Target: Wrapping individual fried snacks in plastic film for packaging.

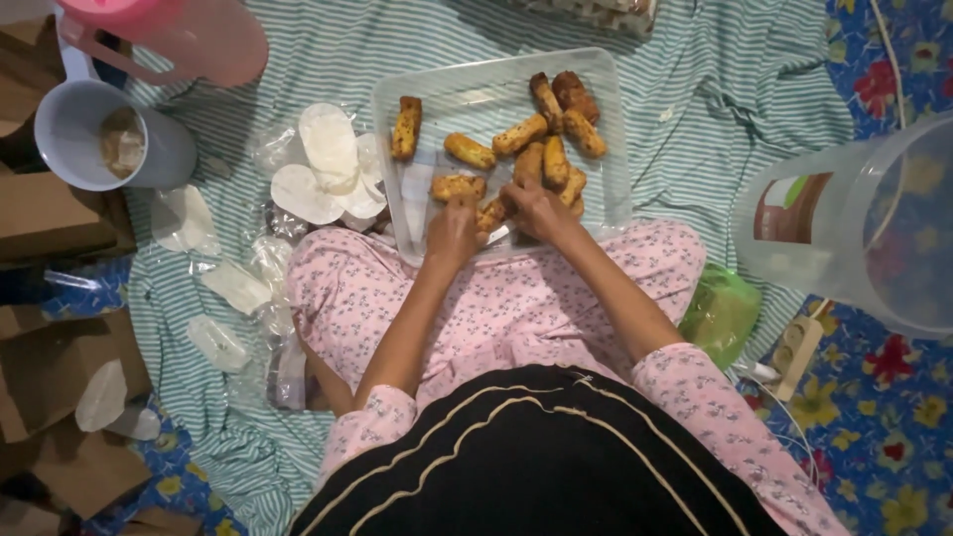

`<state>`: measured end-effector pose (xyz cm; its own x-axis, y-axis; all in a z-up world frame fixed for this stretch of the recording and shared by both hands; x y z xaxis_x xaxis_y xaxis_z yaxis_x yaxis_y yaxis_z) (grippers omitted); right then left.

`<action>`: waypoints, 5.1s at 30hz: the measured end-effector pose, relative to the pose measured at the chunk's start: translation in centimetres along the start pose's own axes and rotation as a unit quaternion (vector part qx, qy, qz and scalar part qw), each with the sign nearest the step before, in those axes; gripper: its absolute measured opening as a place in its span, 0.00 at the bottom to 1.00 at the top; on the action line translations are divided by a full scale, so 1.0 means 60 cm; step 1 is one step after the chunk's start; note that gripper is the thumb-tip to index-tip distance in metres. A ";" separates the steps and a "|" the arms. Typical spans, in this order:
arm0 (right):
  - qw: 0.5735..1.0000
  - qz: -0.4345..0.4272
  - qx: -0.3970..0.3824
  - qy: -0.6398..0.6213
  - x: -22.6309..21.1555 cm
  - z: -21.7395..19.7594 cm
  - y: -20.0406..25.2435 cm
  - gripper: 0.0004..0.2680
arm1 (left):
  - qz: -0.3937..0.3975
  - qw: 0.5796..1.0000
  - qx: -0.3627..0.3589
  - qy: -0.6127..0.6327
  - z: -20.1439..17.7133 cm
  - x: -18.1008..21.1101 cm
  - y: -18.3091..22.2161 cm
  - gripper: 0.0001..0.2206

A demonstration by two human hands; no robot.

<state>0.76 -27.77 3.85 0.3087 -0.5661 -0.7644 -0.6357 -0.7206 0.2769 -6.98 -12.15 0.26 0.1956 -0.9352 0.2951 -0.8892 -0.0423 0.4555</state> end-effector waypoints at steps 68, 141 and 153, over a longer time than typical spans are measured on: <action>0.960 0.248 0.128 0.039 0.017 -0.029 0.034 0.08 | 0.092 0.969 0.213 -0.086 -0.065 0.091 0.002 0.21; 0.970 0.224 0.052 -0.083 -0.024 -0.004 0.084 0.10 | 0.000 0.997 0.032 -0.069 -0.034 0.043 0.011 0.31; 0.961 0.088 0.184 -0.188 -0.038 -0.033 0.099 0.09 | 0.008 1.000 0.004 0.022 -0.072 0.042 0.028 0.22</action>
<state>-2.31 -31.54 8.42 -0.0599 -0.4310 -0.9004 -0.8826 -0.3984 0.2495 -6.20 -13.07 5.44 0.2000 -0.9192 0.3392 -0.8952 -0.0307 0.4446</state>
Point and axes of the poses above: each hand's wrist, its own y-axis away from the middle knuckle, its own z-axis out of the palm, x = y × z, the point moved 6 cm from there along -y, towards the middle knuckle, and after that the axes turned 12 degrees about -y, right-handed, at the moved point
